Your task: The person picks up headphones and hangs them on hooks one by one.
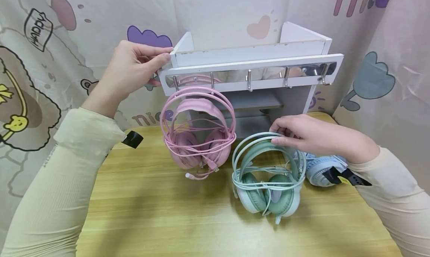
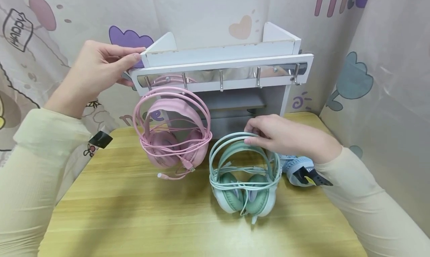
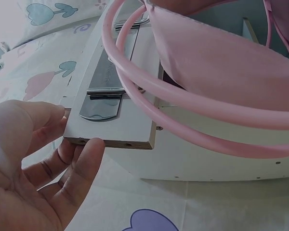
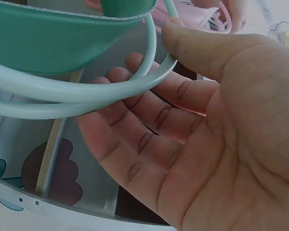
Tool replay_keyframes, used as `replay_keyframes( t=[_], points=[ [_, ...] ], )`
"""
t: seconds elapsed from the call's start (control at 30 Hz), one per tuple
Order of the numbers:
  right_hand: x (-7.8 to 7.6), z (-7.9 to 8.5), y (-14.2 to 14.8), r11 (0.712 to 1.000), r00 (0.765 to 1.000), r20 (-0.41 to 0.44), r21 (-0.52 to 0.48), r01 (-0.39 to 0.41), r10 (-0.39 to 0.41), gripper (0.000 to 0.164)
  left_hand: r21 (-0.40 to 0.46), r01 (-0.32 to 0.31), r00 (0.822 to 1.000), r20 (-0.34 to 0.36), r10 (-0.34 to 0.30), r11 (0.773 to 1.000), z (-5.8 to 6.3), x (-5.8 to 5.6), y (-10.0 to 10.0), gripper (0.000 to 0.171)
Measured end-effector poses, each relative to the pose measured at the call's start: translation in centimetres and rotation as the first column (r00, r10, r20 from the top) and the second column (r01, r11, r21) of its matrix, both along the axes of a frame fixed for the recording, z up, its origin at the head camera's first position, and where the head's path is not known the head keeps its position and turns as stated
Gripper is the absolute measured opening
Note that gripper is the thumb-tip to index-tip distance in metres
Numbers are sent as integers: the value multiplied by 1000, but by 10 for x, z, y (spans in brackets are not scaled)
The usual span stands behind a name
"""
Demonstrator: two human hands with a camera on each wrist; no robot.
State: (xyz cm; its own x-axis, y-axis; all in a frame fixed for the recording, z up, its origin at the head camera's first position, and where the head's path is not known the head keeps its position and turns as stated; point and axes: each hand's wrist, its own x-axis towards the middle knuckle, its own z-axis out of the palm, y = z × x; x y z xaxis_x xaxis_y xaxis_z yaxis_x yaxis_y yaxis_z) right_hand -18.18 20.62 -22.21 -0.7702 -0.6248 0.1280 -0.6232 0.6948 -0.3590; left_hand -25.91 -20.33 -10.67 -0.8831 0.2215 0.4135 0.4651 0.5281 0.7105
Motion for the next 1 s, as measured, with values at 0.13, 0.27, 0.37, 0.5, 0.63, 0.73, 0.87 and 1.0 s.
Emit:
replay_keyframes(
  t=[0.13, 0.27, 0.37, 0.5, 0.63, 0.73, 0.87, 1.0],
  points=[
    [2, 1, 1, 1000, 1000, -14, -7, -9, 9, 11, -4, 0, 1000, 0, 0, 1000, -1, 0, -2, 33],
    [3, 3, 4, 1000, 998, -63, -4, -5, 5, 11, 2, 7, 1000, -7, -7, 1000, -1, -1, 0, 33],
    [3, 5, 5, 1000, 995, -103, 4, -5, 5, 12, 7, 11, 1000, -4, -11, 1000, 0, -2, 0, 33],
    [3, 10, 7, 1000, 992, -126, 21, 8, -5, 17, 7, 9, 1000, -3, -9, 1000, 0, -2, -1, 33],
    [3, 15, 10, 999, 990, -140, 31, 33, -28, 20, 7, 5, 1000, -5, -5, 1000, -1, -2, 0, 33],
    [4, 20, 12, 998, 985, -164, 39, 56, -49, 19, 8, 0, 1000, -7, 0, 1000, 0, -2, 0, 33],
    [5, 25, 14, 996, 980, -187, 49, 80, -69, 21, 6, -5, 1000, -13, 5, 1000, 0, -2, 1, 33],
    [8, 30, 17, 995, 975, -205, 47, 92, -80, 21, 15, 11, 1000, -21, -11, 1000, 0, -2, 0, 32]
  ],
)
